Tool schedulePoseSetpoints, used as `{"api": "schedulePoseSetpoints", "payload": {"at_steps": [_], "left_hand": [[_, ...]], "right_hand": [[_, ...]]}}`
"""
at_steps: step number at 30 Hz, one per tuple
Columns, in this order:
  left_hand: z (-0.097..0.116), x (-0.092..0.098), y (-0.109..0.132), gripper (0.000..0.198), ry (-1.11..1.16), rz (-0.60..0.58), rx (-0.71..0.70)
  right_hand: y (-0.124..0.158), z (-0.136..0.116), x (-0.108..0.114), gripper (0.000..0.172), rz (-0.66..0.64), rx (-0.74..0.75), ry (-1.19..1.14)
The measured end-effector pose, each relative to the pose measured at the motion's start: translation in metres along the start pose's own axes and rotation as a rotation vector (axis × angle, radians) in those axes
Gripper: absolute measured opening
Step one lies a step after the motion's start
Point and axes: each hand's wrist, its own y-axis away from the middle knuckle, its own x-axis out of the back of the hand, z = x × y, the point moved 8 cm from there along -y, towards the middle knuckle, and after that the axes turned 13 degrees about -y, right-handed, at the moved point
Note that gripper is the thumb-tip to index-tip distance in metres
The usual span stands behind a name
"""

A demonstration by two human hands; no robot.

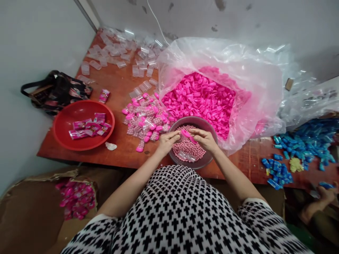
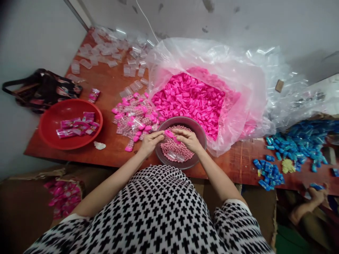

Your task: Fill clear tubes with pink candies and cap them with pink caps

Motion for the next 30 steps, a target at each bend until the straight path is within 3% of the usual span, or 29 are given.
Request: {"api": "schedulePoseSetpoints", "payload": {"at_steps": [3, 7, 11, 17, 21, 25, 30], "left_hand": [[0.005, 0.000, 0.001, 0.037, -0.084, -0.005, -0.054], [-0.005, 0.009, -0.002, 0.043, 0.152, 0.110, 0.051], [-0.008, 0.011, -0.004, 0.044, 0.255, 0.119, 0.040], [0.002, 0.016, 0.000, 0.034, -0.090, 0.106, -0.132], [0.010, 0.008, 0.004, 0.028, -0.262, 0.034, -0.275], [0.019, 0.005, 0.011, 0.025, -0.321, 0.070, -0.387], [0.025, 0.006, 0.018, 0.024, -0.411, 0.126, -0.431]], "right_hand": [[-0.009, 0.009, -0.005, 0.042, 0.004, -0.075, -0.090], [-0.012, 0.013, -0.011, 0.050, -0.037, -0.167, -0.328], [-0.008, 0.019, -0.013, 0.050, -0.064, -0.194, -0.380], [-0.013, 0.015, -0.012, 0.034, 0.029, -0.144, -0.343], [-0.015, 0.014, -0.021, 0.033, -0.061, -0.312, -0.367], [-0.011, 0.026, -0.040, 0.036, -0.194, -0.534, -0.510], [-0.015, 0.040, -0.042, 0.028, -0.050, -0.452, -0.583]]}}
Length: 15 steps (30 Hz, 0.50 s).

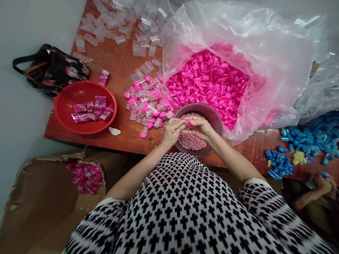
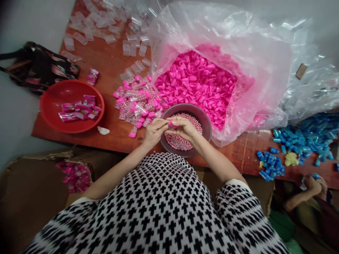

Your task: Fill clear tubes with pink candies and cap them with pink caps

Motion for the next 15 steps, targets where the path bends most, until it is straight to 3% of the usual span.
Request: {"api": "schedulePoseSetpoints", "payload": {"at_steps": [4, 7, 11, 15], "left_hand": [[-0.009, -0.003, -0.003, 0.026, -0.014, -0.024, 0.062], [-0.020, 0.003, -0.015, 0.031, 0.050, -0.022, 0.125], [-0.042, 0.044, -0.039, 0.035, 0.050, 0.128, 0.158], [-0.063, 0.067, -0.037, 0.038, -0.099, 0.157, 0.155]], "right_hand": [[-0.005, 0.002, 0.000, 0.029, 0.026, 0.044, 0.071], [-0.007, -0.006, 0.006, 0.036, 0.012, 0.112, 0.275], [0.004, -0.004, 0.026, 0.040, 0.019, 0.266, 0.971], [0.017, 0.051, 0.052, 0.033, -0.008, 0.036, 1.794]]}}
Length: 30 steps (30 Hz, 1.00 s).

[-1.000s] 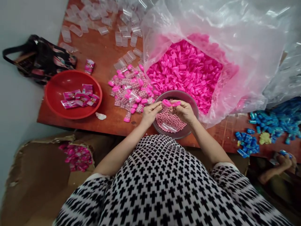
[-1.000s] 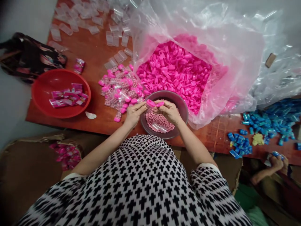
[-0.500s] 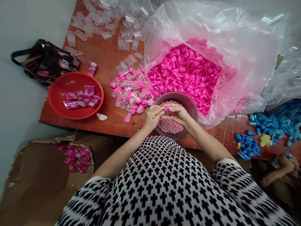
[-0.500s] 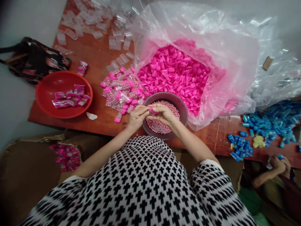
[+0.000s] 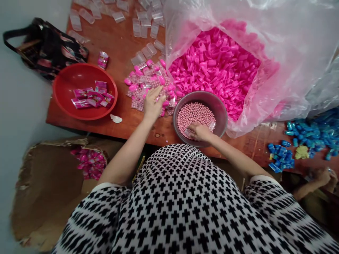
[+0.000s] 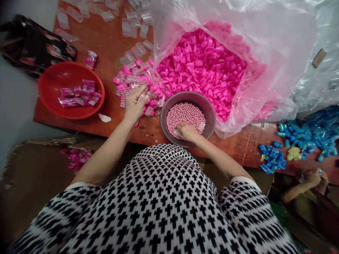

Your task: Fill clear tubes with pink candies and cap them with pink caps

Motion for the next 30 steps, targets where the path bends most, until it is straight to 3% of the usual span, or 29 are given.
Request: {"api": "schedulePoseSetpoints", "payload": {"at_steps": [2, 4, 8, 11, 15, 18, 20, 23, 27, 30], "left_hand": [[-0.007, -0.004, 0.016, 0.038, -0.030, -0.014, 0.032], [-0.008, -0.018, 0.038, 0.036, -0.019, -0.072, 0.072], [0.008, -0.051, 0.074, 0.032, -0.069, -0.245, 0.065], [0.018, -0.068, 0.085, 0.024, -0.162, -0.341, 0.049], [0.017, -0.095, 0.095, 0.026, -0.099, -0.469, 0.135], [0.014, -0.113, 0.102, 0.031, 0.147, -0.489, 0.256], [0.008, -0.118, 0.103, 0.031, 0.278, -0.463, 0.355], [-0.001, -0.123, 0.102, 0.029, 0.367, -0.497, 0.483], [0.000, -0.129, 0.096, 0.027, 0.329, -0.656, 0.477], [-0.004, -0.124, 0.085, 0.036, 0.295, -0.584, 0.443]], "right_hand": [[0.004, 0.003, -0.019, 0.037, -0.015, -0.055, 0.206], [0.004, 0.006, -0.026, 0.038, 0.009, -0.085, 0.261], [-0.001, 0.026, -0.018, 0.028, 0.088, -0.123, 0.057], [-0.005, 0.045, -0.009, 0.018, 0.162, -0.142, -0.397], [-0.003, 0.057, 0.001, 0.035, 0.424, -0.158, -1.266], [0.000, 0.044, 0.005, 0.041, 0.462, -0.095, -1.486], [0.005, 0.036, 0.019, 0.037, 0.485, -0.044, -1.311], [0.012, 0.015, 0.051, 0.036, 0.479, 0.132, -0.736], [0.010, -0.013, 0.058, 0.030, 0.174, 0.414, -0.190], [-0.002, 0.002, 0.064, 0.032, 0.141, 0.342, 0.033]]}}
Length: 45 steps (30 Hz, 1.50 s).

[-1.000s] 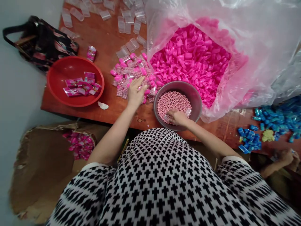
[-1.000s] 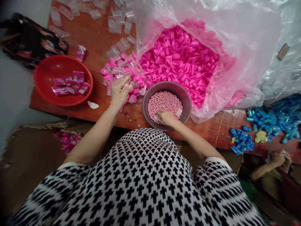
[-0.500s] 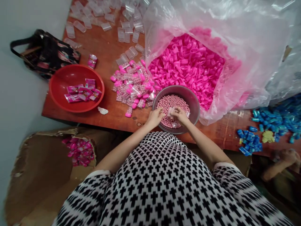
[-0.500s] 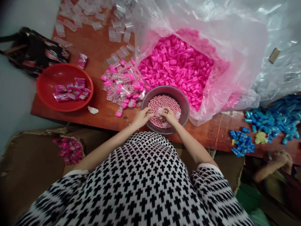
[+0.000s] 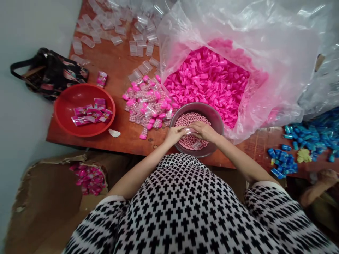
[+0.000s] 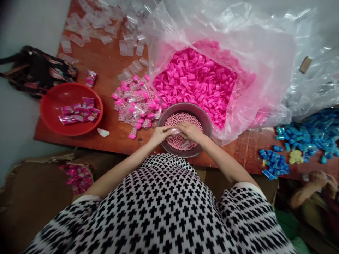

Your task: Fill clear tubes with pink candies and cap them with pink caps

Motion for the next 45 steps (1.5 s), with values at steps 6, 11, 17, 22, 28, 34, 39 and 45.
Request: {"api": "schedulePoseSetpoints", "payload": {"at_steps": [6, 11, 17, 22, 28, 34, 39, 45], "left_hand": [[-0.007, 0.029, -0.003, 0.041, 0.013, 0.148, -0.025], [-0.006, 0.052, 0.003, 0.048, 0.159, 0.258, 0.001], [0.003, 0.070, 0.007, 0.041, -0.015, 0.370, -0.079], [0.027, 0.051, 0.006, 0.038, -0.358, 0.307, -0.256], [0.038, 0.013, -0.001, 0.030, -0.200, 0.182, -0.261], [0.039, -0.003, -0.007, 0.043, -0.018, 0.010, -0.213], [0.053, -0.008, -0.003, 0.041, -0.175, -0.092, -0.306], [0.066, -0.001, 0.001, 0.032, -0.295, -0.077, -0.380]], "right_hand": [[-0.016, 0.079, 0.007, 0.036, 0.049, -0.548, 0.420], [-0.064, 0.068, -0.033, 0.032, -0.023, -0.339, 0.277], [-0.060, 0.070, -0.042, 0.042, 0.168, -0.282, -0.485], [-0.027, 0.061, -0.036, 0.045, 0.327, -0.265, -1.129], [-0.006, 0.031, -0.025, 0.034, 0.399, -0.248, -1.263], [0.014, 0.013, 0.014, 0.042, 0.457, -0.181, -1.053], [0.015, -0.015, 0.034, 0.028, 0.310, -0.017, -0.614], [0.015, -0.015, 0.029, 0.031, 0.325, -0.001, -0.453]]}}
